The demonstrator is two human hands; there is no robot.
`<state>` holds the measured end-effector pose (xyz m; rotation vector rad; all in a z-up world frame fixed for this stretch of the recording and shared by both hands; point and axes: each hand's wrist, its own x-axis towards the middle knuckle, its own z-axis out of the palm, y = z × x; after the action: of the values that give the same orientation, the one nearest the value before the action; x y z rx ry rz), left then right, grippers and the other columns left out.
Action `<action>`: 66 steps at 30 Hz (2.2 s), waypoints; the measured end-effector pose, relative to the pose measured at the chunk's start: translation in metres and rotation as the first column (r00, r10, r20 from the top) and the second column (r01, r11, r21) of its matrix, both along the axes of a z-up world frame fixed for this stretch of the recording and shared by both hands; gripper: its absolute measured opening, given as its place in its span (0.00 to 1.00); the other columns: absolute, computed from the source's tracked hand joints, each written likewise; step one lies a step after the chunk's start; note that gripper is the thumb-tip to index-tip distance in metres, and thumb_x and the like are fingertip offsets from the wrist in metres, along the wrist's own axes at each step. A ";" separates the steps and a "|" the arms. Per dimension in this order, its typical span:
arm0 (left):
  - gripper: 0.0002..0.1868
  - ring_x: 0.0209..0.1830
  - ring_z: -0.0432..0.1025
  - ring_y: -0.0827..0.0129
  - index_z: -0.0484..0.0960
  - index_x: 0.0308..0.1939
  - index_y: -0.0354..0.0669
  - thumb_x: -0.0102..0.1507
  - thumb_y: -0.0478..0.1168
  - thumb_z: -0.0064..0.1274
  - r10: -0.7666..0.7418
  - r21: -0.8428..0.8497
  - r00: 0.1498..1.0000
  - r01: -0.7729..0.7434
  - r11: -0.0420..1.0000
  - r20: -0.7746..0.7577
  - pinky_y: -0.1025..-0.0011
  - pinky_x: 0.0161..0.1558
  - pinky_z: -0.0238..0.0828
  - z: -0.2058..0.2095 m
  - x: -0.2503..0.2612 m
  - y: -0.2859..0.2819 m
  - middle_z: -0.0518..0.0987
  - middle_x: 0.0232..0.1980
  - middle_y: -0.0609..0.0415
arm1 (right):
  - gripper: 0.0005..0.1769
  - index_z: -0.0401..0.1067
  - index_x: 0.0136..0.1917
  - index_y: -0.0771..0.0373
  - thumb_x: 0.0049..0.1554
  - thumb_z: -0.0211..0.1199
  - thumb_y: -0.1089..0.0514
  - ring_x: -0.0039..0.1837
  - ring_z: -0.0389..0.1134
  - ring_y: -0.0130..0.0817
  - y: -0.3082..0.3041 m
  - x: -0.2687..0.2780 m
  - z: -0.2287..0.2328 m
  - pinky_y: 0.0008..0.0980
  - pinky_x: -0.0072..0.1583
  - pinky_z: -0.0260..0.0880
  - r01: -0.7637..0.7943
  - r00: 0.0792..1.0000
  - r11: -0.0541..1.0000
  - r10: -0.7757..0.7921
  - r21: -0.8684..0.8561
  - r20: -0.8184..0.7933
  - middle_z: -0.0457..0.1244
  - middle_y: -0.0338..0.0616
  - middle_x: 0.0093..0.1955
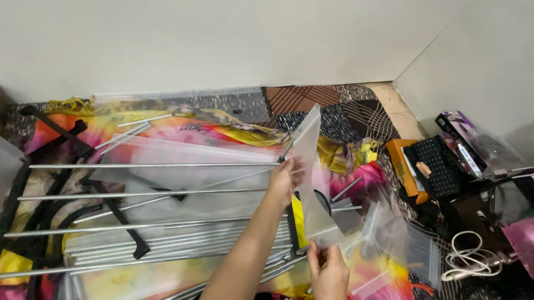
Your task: The person assembles a metal rack by inserting translucent plastic panels into the frame and securing them with metal rods. They handle the panels and rods one at a time, adjusting the frame as needed.
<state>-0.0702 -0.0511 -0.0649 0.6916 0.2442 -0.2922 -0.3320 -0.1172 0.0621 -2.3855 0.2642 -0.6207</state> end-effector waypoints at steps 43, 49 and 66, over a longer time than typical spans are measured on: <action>0.08 0.34 0.72 0.73 0.82 0.42 0.39 0.70 0.40 0.52 0.344 0.056 0.933 -0.340 0.939 -0.109 0.72 0.38 0.71 -0.134 0.034 -0.053 0.79 0.37 0.59 | 0.13 0.70 0.44 0.65 0.51 0.72 0.59 0.33 0.72 0.43 -0.012 -0.013 -0.083 0.40 0.37 0.70 0.009 0.999 1.000 -0.008 0.025 -0.041 0.69 0.50 0.33; 0.11 0.34 0.72 0.74 0.82 0.43 0.37 0.71 0.42 0.50 0.334 0.165 0.935 -0.312 0.935 -0.123 0.72 0.39 0.71 -0.101 0.020 -0.042 0.79 0.38 0.57 | 0.13 0.70 0.45 0.64 0.51 0.71 0.59 0.32 0.72 0.42 -0.008 -0.013 -0.081 0.39 0.37 0.70 0.002 1.000 1.000 -0.003 0.029 0.012 0.68 0.49 0.32; 0.15 0.40 0.75 0.47 0.86 0.38 0.44 0.66 0.46 0.46 -0.484 0.839 0.843 -0.427 -0.337 0.235 0.49 0.62 0.59 0.036 -0.081 0.213 0.82 0.32 0.40 | 0.16 0.74 0.39 0.68 0.55 0.69 0.51 0.41 0.70 0.56 -0.020 0.009 -0.114 0.46 0.43 0.69 -0.211 0.970 0.977 0.209 -0.005 -0.122 0.68 0.57 0.38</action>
<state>-0.1512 0.1617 -0.0288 2.6761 -0.2510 0.2578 -0.3233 -0.1368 -0.0517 -2.4304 0.0555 -0.3826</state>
